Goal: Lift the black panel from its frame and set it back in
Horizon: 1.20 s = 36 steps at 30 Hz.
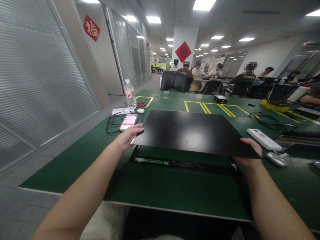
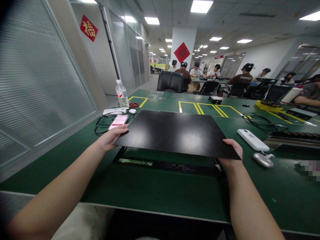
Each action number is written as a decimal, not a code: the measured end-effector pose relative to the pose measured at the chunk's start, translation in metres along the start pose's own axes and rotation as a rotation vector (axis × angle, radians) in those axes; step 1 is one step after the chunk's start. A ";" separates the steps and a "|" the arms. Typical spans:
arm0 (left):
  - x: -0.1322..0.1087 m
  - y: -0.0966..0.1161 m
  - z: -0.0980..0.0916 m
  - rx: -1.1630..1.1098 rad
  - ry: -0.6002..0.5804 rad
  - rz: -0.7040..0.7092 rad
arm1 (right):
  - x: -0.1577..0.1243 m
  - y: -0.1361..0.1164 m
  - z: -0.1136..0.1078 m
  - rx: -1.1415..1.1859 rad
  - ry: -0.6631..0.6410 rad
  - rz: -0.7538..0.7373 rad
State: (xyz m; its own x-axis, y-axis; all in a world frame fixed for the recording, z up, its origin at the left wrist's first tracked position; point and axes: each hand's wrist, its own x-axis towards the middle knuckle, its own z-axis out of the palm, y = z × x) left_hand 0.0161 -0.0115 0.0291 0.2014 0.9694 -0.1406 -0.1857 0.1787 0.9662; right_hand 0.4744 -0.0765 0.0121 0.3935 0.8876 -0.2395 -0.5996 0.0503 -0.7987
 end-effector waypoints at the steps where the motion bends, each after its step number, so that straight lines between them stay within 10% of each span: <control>1: 0.000 0.002 -0.002 -0.050 -0.014 0.013 | -0.002 0.000 0.000 -0.054 -0.038 0.041; 8: -0.002 0.016 -0.008 -0.318 0.105 0.154 | -0.003 0.007 0.002 -0.341 -0.246 0.192; 19: -0.001 0.013 -0.007 -0.239 0.126 0.189 | 0.009 0.013 0.002 -0.496 0.045 -0.052; 36: -0.001 -0.001 0.001 -0.134 0.242 0.168 | 0.017 0.012 -0.007 -0.635 0.140 -0.156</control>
State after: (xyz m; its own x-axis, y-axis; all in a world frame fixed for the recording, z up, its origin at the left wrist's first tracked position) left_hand 0.0174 -0.0126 0.0285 -0.0746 0.9962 -0.0440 -0.3250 0.0174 0.9456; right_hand 0.4784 -0.0643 -0.0055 0.5545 0.8220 -0.1297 -0.0181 -0.1439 -0.9894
